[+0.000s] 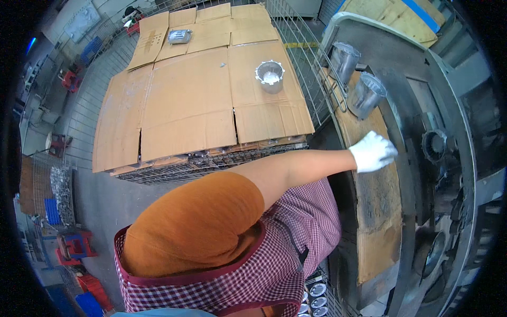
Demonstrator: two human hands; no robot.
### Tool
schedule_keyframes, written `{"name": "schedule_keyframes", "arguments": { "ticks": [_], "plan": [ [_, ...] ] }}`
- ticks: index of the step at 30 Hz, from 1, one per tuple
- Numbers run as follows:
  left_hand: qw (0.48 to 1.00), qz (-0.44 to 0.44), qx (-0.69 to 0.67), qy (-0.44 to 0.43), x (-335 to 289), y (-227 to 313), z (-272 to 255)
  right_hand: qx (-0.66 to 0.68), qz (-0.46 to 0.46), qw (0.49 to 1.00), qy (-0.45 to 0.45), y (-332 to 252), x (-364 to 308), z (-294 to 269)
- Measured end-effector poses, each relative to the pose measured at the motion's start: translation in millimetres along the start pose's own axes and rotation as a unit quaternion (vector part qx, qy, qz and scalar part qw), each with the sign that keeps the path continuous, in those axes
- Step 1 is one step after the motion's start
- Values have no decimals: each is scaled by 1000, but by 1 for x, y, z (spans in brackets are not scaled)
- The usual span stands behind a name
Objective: The worker is deburring and inspecting cylindrical metal components at a manufacturing station and placing them into a transport cage.
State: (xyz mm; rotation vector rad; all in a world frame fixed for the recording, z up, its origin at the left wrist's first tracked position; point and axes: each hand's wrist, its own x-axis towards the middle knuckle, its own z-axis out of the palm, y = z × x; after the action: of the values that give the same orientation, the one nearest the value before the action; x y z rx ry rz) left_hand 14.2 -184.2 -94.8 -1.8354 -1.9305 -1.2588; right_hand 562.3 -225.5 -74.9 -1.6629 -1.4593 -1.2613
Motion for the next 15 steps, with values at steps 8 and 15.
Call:
{"name": "schedule_keyframes", "arguments": {
  "ticks": [8,15],
  "plan": [
    [992,105,-30,69,-99,-46,-178,-16,-212,977,-25,45,-19,10],
    [667,-478,-248,514,-228,-319,-328,-266,-319,859,-299,-1,-5,-19]
  ]
}}
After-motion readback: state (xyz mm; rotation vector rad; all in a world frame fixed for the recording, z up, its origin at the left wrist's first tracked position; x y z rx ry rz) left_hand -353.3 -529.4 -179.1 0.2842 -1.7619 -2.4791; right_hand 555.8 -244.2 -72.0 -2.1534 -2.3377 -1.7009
